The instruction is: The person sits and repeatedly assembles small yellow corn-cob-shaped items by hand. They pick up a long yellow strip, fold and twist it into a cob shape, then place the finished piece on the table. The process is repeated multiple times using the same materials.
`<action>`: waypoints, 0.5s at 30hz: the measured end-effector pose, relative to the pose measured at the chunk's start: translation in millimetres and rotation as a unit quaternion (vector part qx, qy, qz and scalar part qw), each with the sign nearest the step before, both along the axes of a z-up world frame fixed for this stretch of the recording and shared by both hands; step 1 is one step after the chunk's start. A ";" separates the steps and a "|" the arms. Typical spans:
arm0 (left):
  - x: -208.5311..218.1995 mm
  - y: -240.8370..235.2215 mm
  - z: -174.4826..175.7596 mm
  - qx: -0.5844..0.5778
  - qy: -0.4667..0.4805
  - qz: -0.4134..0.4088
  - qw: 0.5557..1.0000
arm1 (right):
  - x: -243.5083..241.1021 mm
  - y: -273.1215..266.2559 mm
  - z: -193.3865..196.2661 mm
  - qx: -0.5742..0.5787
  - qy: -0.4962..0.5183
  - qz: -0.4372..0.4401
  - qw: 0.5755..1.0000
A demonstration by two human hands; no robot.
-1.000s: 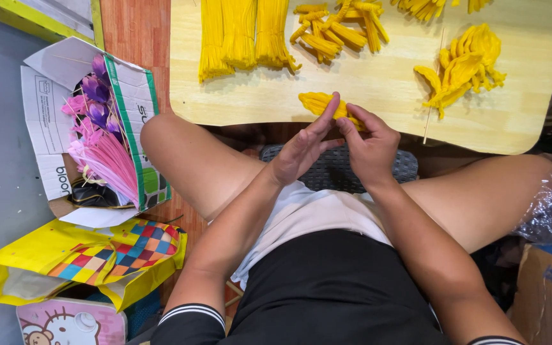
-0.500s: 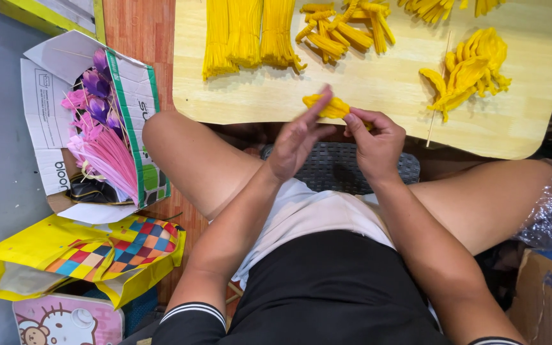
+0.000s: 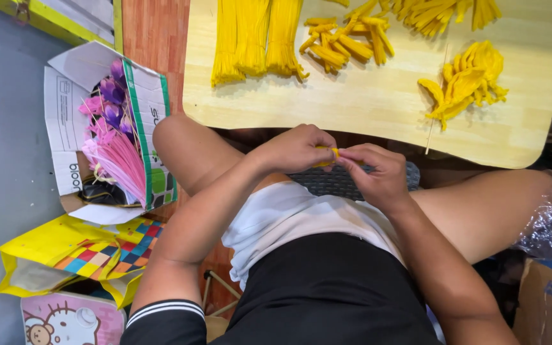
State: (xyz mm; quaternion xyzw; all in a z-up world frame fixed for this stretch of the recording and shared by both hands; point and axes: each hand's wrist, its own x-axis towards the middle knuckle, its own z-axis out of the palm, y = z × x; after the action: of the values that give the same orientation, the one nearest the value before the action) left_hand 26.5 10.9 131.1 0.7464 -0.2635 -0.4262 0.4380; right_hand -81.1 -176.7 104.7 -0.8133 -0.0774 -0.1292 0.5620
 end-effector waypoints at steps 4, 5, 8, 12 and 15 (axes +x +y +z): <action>-6.9 -9.7 -13.4 -0.017 0.074 0.036 0.996 | -4.6 -8.1 10.0 -0.018 0.005 0.011 1.000; -7.9 -11.8 -12.1 -0.013 0.075 0.050 0.996 | -5.3 -10.7 11.6 -0.028 0.007 0.008 1.000; -10.9 -16.4 -10.4 -0.008 0.083 0.067 0.994 | -8.1 -16.3 14.8 -0.026 0.022 0.005 0.999; -19.7 -30.5 -32.5 -0.016 0.113 0.093 0.989 | -7.6 -21.5 16.0 -0.046 0.023 0.008 0.999; -17.2 -26.6 2.0 -0.013 0.136 0.071 0.988 | -8.2 -23.6 17.9 -0.065 0.033 0.027 0.997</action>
State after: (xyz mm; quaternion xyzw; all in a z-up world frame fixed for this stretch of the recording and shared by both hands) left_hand 9.3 -15.6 133.0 0.6928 -0.1533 -0.4874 0.5089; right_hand -89.3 -200.4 122.6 -0.8496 -0.0888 -0.0822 0.5133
